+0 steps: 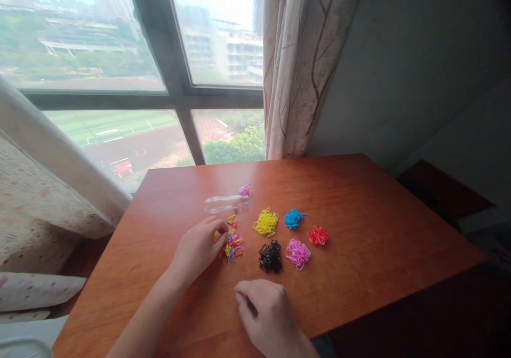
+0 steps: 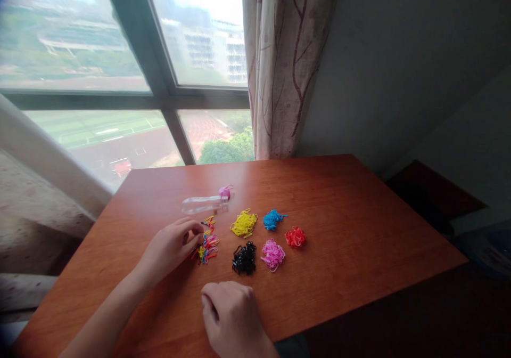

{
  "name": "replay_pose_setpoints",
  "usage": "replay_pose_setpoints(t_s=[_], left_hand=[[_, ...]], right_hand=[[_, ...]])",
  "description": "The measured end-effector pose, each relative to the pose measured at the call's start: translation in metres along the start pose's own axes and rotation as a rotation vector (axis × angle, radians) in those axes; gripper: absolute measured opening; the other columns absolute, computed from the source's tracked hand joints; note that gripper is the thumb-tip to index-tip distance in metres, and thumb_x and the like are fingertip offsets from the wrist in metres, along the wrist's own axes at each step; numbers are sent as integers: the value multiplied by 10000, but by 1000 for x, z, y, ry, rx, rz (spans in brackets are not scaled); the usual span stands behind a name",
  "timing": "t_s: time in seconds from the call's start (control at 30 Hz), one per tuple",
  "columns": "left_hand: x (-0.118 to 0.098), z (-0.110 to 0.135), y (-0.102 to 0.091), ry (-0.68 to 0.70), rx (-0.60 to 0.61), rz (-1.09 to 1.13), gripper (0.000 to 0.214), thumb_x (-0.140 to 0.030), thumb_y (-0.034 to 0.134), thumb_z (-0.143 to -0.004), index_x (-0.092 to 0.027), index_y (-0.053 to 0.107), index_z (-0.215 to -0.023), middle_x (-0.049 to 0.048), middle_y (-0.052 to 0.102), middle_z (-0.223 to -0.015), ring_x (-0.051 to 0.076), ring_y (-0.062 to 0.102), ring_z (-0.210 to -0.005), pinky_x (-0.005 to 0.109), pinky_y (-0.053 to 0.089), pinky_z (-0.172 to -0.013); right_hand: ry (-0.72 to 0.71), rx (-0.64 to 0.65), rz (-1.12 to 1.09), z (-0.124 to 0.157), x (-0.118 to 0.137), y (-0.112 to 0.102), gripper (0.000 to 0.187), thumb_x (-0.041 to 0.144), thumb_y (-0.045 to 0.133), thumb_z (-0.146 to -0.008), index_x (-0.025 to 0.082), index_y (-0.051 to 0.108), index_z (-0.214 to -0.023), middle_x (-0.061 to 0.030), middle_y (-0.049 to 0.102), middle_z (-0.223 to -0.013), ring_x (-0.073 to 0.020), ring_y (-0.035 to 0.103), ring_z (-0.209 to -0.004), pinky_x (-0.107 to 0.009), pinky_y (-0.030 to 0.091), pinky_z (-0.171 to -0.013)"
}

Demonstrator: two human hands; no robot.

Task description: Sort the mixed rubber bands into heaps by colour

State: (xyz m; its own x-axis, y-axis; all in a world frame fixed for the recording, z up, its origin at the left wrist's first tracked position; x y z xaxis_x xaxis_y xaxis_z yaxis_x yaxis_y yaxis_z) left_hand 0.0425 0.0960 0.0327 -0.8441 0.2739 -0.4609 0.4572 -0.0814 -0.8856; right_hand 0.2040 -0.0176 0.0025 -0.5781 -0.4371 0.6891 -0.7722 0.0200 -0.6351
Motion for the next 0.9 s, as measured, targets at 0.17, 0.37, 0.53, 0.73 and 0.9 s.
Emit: replay_pose_setpoints(t_s=[0.17, 0.37, 0.53, 0.73, 0.9], left_hand=[[-32, -19, 2, 155, 5, -24, 141, -183, 516, -863, -217, 644, -815, 25, 685, -888, 158, 614, -729, 241, 425, -645], [-65, -50, 23, 221, 25, -48, 140, -174, 535, -871, -211, 658, -817, 28, 674, -874, 170, 628, -749, 243, 407, -633], [-64, -54, 27, 226, 21, -43, 123, -228, 554, -885, -222, 675, -907, 37, 682, -958, 187, 647, -795, 258, 430, -654], [-30, -26, 7, 184, 2, -21, 160, -255, 514, -910, -216, 669, -909, 43, 681, -998, 177, 644, -800, 269, 455, -696], [3, 9, -5, 82, -28, 26, 190, -299, 510, -910, -225, 680, -948, 17, 672, -899, 136, 593, -663, 236, 432, -609]], right_hand=[[-1, -6, -20, -1, 0, 0, 185, 156, 451, -880, 227, 617, -839, -6, 669, -710, -156, 650, -656, -221, 424, -637], [-2, -26, -26, 1, -4, 2, 193, 134, 462, -863, 229, 629, -872, -1, 692, -753, -152, 665, -686, -210, 434, -659], [6, -22, -6, 3, -5, 4, 182, 134, 470, -863, 228, 625, -868, 2, 687, -742, -149, 658, -679, -206, 420, -649], [50, -10, 36, 1, -5, 2, 171, 140, 458, -871, 227, 601, -836, 10, 649, -690, -140, 623, -634, -212, 379, -613], [79, 12, 117, 1, -6, 6, 180, 137, 447, -893, 228, 590, -834, 6, 664, -721, -153, 636, -670, -228, 368, -623]])
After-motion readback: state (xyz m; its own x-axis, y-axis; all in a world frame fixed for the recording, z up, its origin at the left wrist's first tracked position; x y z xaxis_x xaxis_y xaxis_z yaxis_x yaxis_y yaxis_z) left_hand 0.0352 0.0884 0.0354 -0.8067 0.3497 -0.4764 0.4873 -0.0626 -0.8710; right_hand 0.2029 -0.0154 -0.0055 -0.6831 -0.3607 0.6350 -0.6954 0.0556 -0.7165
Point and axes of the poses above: each hand's wrist, its own z-axis away from the middle knuckle, its own y-axis out of the palm, x = y × z, the point moved 4 cm from there along -z, towards the middle knuckle
